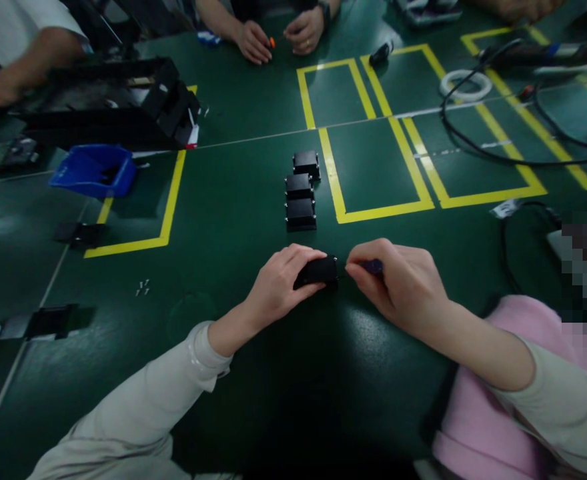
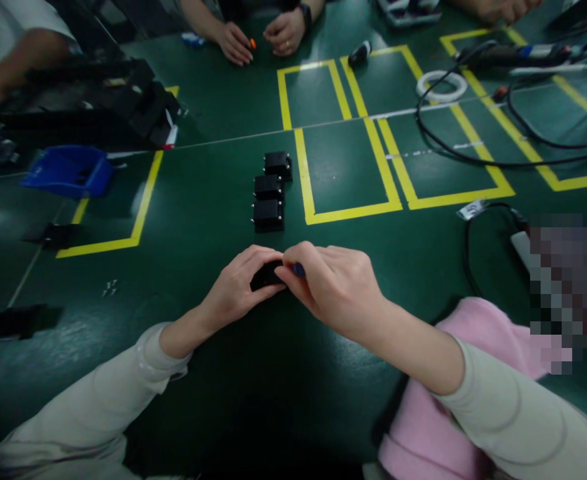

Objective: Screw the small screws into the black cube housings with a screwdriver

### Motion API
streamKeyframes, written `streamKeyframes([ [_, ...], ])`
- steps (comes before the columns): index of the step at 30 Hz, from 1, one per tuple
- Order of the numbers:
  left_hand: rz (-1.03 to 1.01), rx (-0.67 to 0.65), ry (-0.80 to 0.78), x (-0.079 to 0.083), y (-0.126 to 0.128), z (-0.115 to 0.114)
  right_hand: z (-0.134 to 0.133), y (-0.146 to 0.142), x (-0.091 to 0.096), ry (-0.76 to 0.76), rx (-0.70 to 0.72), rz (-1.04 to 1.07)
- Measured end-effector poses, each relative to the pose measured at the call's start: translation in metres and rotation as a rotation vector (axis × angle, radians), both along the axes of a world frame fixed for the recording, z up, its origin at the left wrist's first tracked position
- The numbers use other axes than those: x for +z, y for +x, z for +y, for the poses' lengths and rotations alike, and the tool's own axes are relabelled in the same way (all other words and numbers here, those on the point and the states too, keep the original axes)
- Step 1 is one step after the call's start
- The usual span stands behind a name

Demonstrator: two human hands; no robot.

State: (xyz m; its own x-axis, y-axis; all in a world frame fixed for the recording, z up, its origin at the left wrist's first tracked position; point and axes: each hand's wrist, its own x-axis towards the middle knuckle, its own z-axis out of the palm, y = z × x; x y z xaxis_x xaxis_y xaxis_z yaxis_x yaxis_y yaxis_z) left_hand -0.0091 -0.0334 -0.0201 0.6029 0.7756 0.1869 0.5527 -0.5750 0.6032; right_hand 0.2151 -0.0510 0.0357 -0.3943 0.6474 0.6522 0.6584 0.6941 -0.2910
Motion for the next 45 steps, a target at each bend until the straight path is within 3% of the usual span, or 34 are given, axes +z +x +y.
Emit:
streamKeyframes([
  [15,-0.015,-0.005,0.001,0.0002,-0.0001,0.0001,0.0,0.0078,0.0035,0.042,0.021,-0.141],
  [22,-0.012,-0.002,-0.009,0.0004,-0.0003,-0.0005,0.001,0.0089,0.0055,0.037,-0.02,-0.137],
  [29,-0.015,-0.014,0.011,-0.0042,-0.0017,-0.0007,-0.001,0.0047,0.0065,-0.011,0.029,-0.138],
  [39,-0.009,-0.013,0.016,-0.0036,-0.002,0.0005,0.0007,0.0082,0.0075,0.036,0.049,-0.165],
  [45,-0.009,-0.007,0.025,-0.005,-0.0013,-0.0001,0.0008,0.0043,0.0079,-0.03,0.027,-0.137],
])
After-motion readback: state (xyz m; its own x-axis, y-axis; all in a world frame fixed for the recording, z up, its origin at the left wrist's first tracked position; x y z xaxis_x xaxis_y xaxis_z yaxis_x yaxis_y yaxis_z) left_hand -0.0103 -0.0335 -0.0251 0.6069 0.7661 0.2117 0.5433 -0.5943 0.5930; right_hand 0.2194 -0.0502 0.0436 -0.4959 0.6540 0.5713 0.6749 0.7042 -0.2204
